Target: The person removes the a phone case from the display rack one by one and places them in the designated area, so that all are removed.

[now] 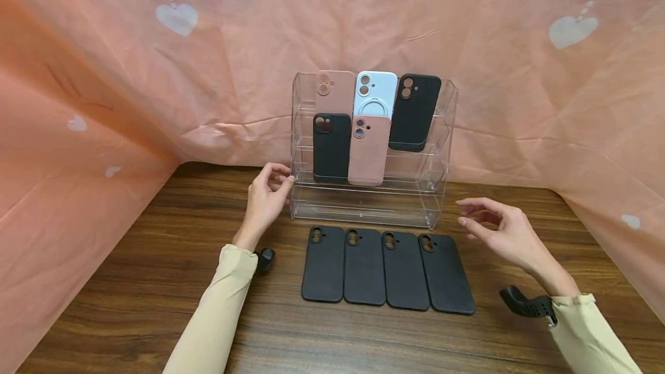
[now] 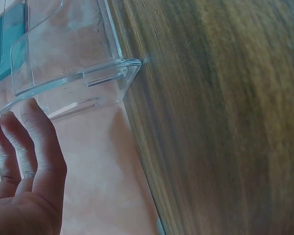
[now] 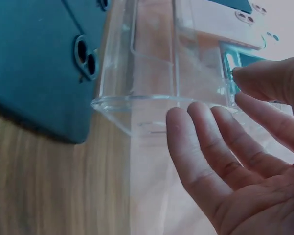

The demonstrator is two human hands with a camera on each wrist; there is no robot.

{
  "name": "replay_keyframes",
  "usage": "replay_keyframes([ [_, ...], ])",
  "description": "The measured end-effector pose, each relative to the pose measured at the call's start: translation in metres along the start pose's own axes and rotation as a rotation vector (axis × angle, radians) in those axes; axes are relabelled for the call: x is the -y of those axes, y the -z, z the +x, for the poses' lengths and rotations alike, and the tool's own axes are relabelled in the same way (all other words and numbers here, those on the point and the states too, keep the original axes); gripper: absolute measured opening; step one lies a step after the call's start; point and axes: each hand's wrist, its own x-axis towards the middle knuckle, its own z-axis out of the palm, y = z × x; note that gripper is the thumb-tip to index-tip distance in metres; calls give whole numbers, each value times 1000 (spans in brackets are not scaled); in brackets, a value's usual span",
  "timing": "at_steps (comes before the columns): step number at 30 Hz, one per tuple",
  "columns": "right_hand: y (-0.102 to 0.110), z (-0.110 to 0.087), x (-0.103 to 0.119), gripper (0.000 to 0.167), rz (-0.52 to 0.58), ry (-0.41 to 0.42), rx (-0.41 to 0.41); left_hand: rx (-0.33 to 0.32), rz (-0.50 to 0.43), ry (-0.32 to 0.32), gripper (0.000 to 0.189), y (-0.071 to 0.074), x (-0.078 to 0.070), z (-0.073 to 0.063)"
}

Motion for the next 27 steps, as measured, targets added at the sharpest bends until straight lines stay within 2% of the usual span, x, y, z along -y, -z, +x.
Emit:
replay_keyframes([
  [21,-14,33,26,38,189,100,-140,-3,10,-2,18,1,0,-1],
  [27,-17,40,32,38,248,94,-166,-4,10,-7,18,1,0,0],
])
